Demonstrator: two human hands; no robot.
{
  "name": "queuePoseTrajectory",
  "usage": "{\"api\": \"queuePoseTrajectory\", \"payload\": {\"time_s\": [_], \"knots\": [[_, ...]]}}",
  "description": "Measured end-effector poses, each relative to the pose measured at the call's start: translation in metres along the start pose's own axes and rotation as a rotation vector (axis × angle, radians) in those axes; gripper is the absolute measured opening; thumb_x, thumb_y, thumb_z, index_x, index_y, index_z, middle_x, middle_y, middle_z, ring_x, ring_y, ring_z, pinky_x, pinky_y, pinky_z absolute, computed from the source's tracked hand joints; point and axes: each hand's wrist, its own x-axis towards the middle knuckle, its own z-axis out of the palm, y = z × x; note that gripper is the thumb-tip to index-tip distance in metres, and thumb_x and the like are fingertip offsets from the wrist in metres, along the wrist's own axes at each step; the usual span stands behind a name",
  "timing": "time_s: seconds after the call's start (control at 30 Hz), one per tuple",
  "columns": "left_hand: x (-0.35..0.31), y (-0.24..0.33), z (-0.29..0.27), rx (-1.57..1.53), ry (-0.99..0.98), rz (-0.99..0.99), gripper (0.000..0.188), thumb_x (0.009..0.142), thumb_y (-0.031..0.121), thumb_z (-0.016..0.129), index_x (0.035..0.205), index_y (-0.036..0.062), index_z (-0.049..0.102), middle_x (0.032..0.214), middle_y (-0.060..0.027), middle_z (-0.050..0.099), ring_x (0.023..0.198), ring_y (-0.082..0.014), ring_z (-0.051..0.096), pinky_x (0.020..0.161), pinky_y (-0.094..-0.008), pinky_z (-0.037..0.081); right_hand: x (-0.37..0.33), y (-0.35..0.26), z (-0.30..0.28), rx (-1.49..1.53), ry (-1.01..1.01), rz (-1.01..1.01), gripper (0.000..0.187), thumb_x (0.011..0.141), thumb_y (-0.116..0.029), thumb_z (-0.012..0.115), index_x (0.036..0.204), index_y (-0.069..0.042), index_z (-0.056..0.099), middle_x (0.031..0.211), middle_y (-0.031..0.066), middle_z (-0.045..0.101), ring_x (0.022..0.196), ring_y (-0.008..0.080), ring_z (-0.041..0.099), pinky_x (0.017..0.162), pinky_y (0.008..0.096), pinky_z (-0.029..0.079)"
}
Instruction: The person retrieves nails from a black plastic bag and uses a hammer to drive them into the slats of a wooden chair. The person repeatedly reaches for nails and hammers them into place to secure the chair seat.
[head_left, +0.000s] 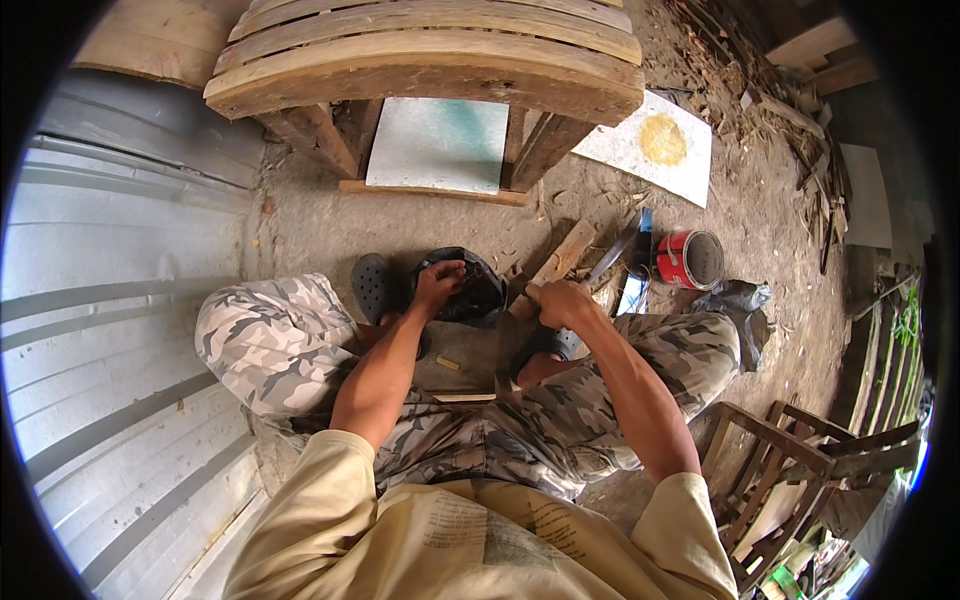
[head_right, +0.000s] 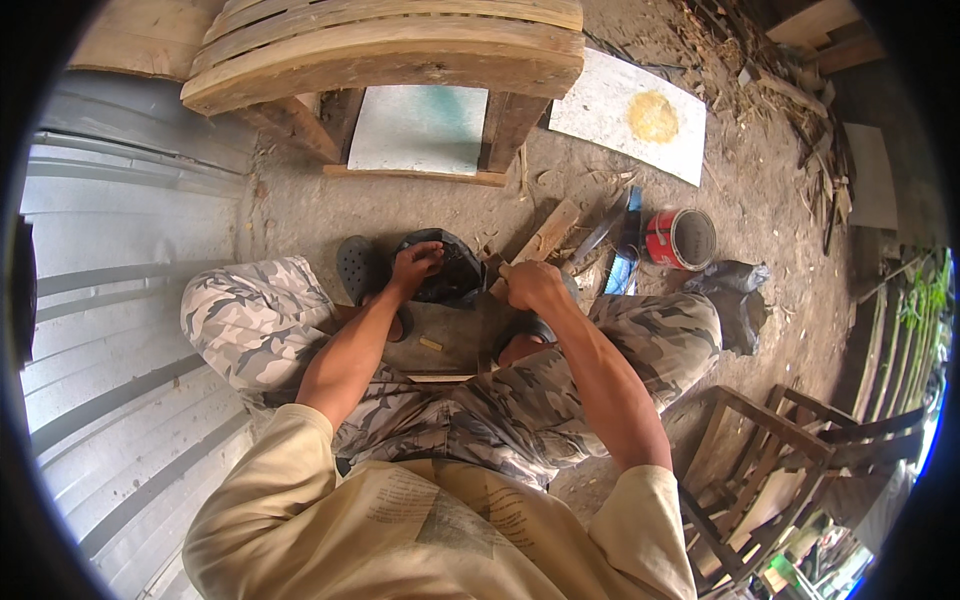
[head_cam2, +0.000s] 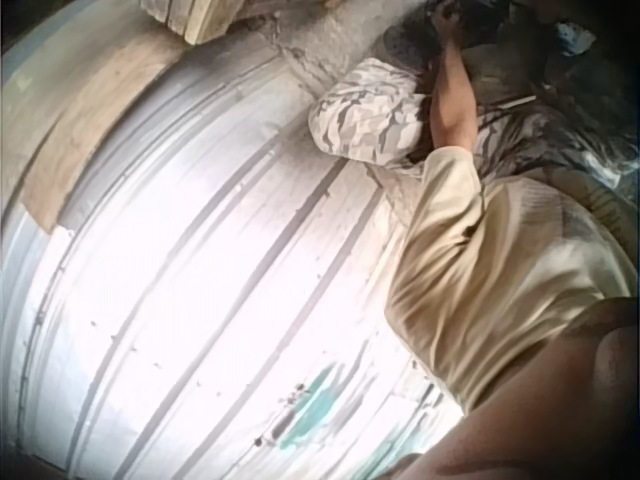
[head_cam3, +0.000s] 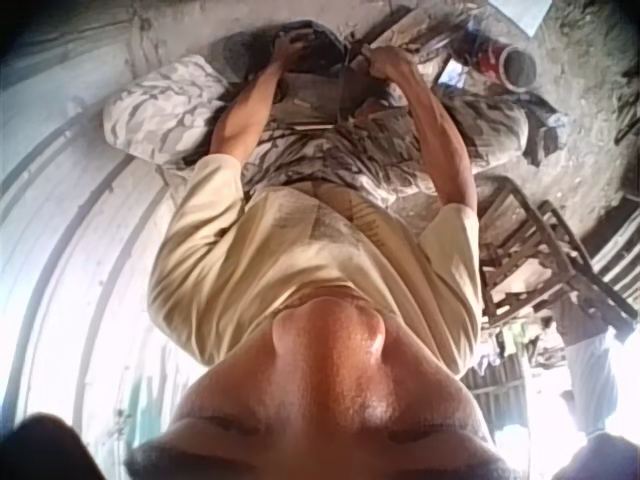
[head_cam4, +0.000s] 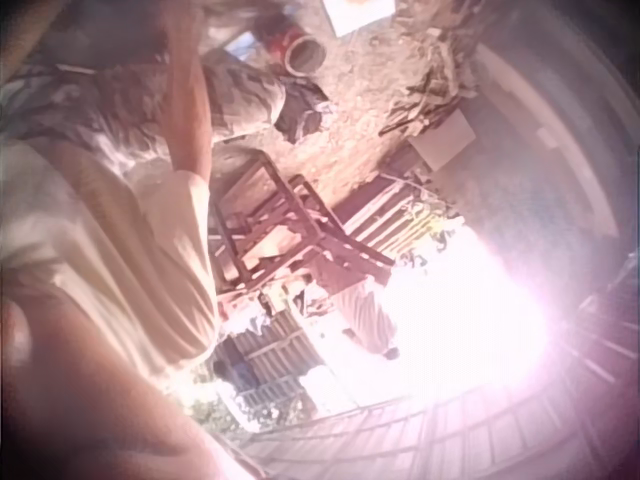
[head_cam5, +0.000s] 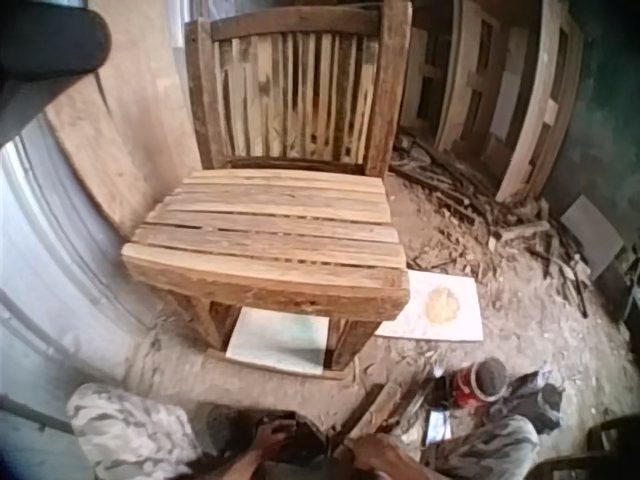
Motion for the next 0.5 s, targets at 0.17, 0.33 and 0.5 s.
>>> {"api": "queuePoseTrajectory", "payload": {"time_s": [0.17, 0.33, 0.5], "knots": [[-0.007, 0.011, -0.006, -0.014, -0.006, -0.122, 0.028, 0.091, 0.023, 0.067, 0.113, 0.0055, 0.069, 0.102, -0.0021, 0.070, 0.091, -0.0127, 0.064, 0.080, -0.0316, 0.052, -0.002, -0.001, -0.003, 0.064, 0.089, -0.044, 0.021, 0.070, -0.008, 0.059, 0.082, 0.003, 0.072, 0.071, 0.0188, 0.069, 0.071, 0.0311, 0.071, 0.064, 0.0426, 0.056], [-0.011, 0.018, -0.009, -0.147, -0.042, -0.228, 0.026, 0.091, 0.022, 0.066, 0.112, 0.0061, 0.067, 0.112, -0.0064, 0.067, 0.100, -0.0159, 0.061, 0.083, -0.0347, 0.051, 0.000, -0.001, -0.004, 0.083, 0.131, -0.025, 0.019, 0.071, -0.006, 0.058, 0.079, 0.003, 0.072, 0.069, 0.0195, 0.069, 0.068, 0.0294, 0.071, 0.061, 0.0419, 0.056], [-0.014, 0.027, -0.006, -0.224, -0.060, -0.260, 0.027, 0.091, 0.021, 0.066, 0.114, 0.0062, 0.066, 0.109, -0.0049, 0.066, 0.096, -0.0158, 0.061, 0.083, -0.0357, 0.051, 0.001, 0.000, -0.008, 0.095, 0.117, -0.016, 0.019, 0.072, -0.007, 0.058, 0.079, 0.003, 0.072, 0.069, 0.0193, 0.069, 0.067, 0.0295, 0.071, 0.060, 0.0413, 0.056]]}}
